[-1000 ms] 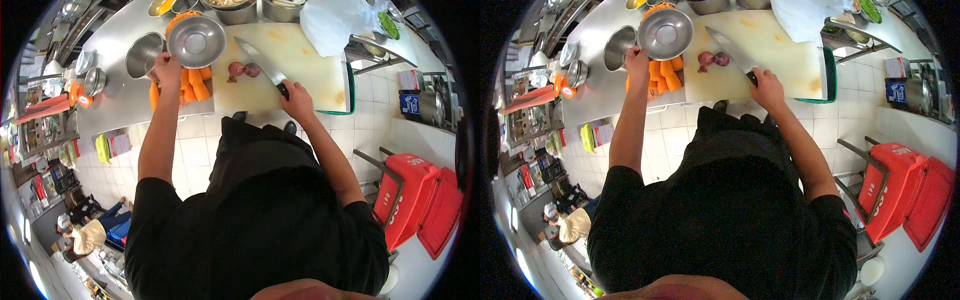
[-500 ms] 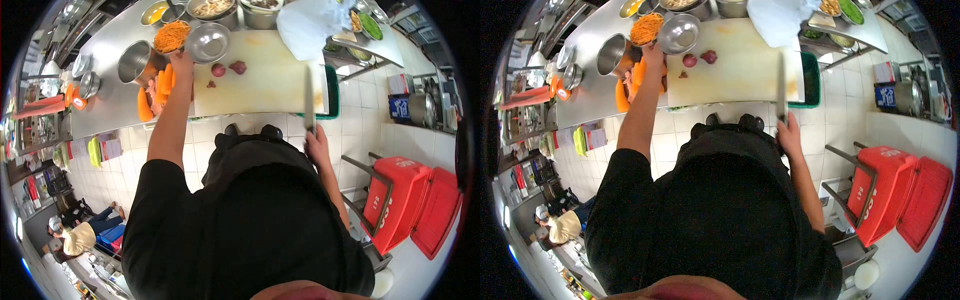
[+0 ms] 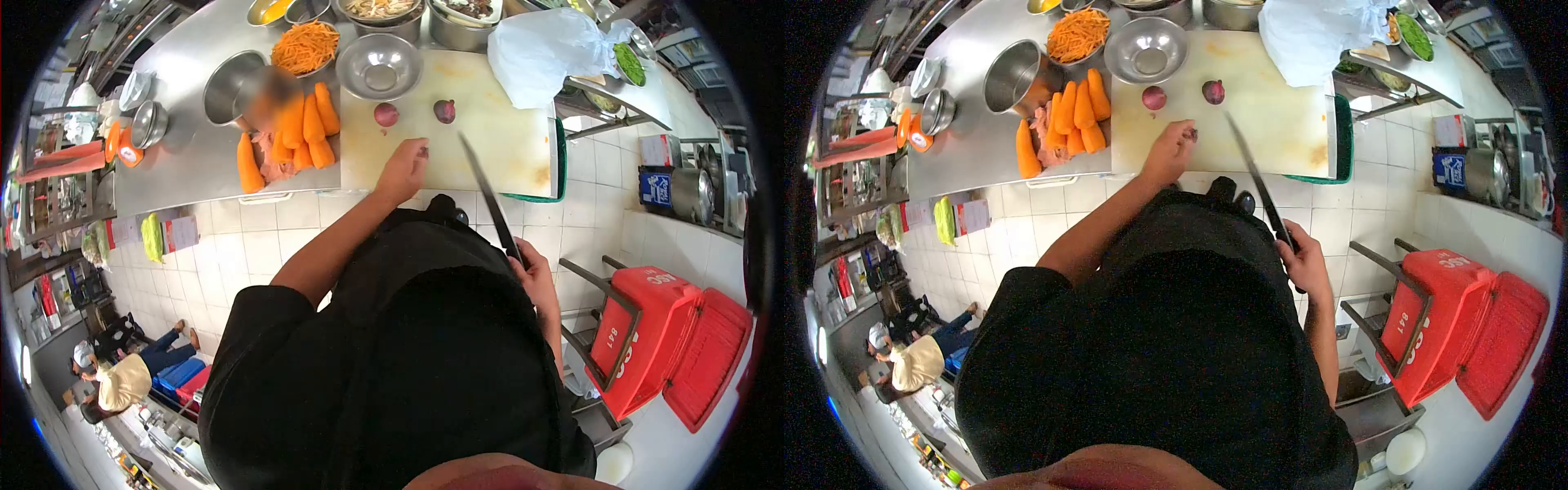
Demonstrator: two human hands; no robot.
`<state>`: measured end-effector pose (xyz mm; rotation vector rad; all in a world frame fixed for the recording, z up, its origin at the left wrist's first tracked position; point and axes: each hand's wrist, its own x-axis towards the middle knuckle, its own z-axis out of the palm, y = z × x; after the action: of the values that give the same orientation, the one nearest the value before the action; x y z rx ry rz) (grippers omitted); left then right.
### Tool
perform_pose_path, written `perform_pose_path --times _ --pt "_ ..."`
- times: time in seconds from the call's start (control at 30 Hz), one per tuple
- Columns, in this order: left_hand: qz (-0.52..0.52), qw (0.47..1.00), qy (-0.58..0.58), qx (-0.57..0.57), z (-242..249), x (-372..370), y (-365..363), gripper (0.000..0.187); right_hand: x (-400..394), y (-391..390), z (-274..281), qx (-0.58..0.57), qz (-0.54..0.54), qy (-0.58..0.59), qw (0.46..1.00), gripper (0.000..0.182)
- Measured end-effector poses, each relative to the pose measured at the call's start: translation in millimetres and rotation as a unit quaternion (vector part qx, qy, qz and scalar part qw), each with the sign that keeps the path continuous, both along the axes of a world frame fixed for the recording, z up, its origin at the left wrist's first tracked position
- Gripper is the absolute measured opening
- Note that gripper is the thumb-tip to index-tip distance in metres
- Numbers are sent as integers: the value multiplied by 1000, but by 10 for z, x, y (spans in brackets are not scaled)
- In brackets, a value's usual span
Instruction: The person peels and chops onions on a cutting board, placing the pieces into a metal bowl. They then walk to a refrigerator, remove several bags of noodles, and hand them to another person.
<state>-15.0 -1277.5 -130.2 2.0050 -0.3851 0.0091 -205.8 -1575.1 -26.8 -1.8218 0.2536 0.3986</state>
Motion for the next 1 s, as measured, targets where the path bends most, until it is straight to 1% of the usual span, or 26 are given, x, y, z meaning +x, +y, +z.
perform_pose_path --times 0.1,0.2,0.23,0.33,0.4,0.43,0.53,0.57,0.63,0.67,0.7,0.73,0.77,0.8,0.83,0.87,0.9,0.97,1.0 --pt "76 994 34 -71 -29 108 217 31 163 82 105 60 61 46 995 36" --pt "98 992 13 -76 41 261 431 30 331 241 12 109 89 75 987 35" --pt "87 994 0 -63 71 317 424 30 360 263 -10 122 94 82 985 34" --pt "58 997 -47 -35 122 445 284 31 140 211 -267 118 -25 96 988 37" --pt "47 998 -39 -34 129 516 100 33 -21 125 -227 90 -119 83 985 38" --pt "41 998 -35 -32 135 550 12 34 -104 -4 -233 102 -184 134 968 33" --pt "14 997 -54 44 130 674 -241 39 -204 -322 -286 69 -306 68 947 25" --pt "11 996 -63 56 117 720 -307 40 -213 -430 -289 16 -317 68 946 26" --pt "3 994 -80 77 41 823 -434 43 -191 -542 -232 -36 -296 55 953 30" --pt "10 991 -107 84 -20 890 -477 41 -182 -533 -225 -22 -285 49 957 31" --pt "8 993 -96 74 -44 931 -504 40 -166 -468 -220 -7 -274 44 961 33" --pt "7 994 -85 64 -53 958 -525 38 -121 -385 -161 -14 -237 45 970 36" --pt "9 996 -74 56 -67 982 -550 36 -83 -314 -189 11 -236 47 971 34" --pt "7 995 -84 56 -43 995 -575 34 -38 -260 -236 29 -255 56 965 34" --pt "6 996 -66 61 -28 982 -597 34 -4 -228 -287 50 -269 66 959 34" --pt "8 996 -49 68 -11 978 -614 33 22 -222 -338 2 -273 42 961 27" --pt "12 996 -32 76 6 974 -611 32 39 -227 -397 -32 -249 21 968 24" --pt "15 997 -43 70 9 970 -631 31 47 -237 -498 -98 -206 -22 973 18" --pt "11 997 -47 65 -8 972 -649 30 99 -209 -468 -150 -154 -16 976 13"
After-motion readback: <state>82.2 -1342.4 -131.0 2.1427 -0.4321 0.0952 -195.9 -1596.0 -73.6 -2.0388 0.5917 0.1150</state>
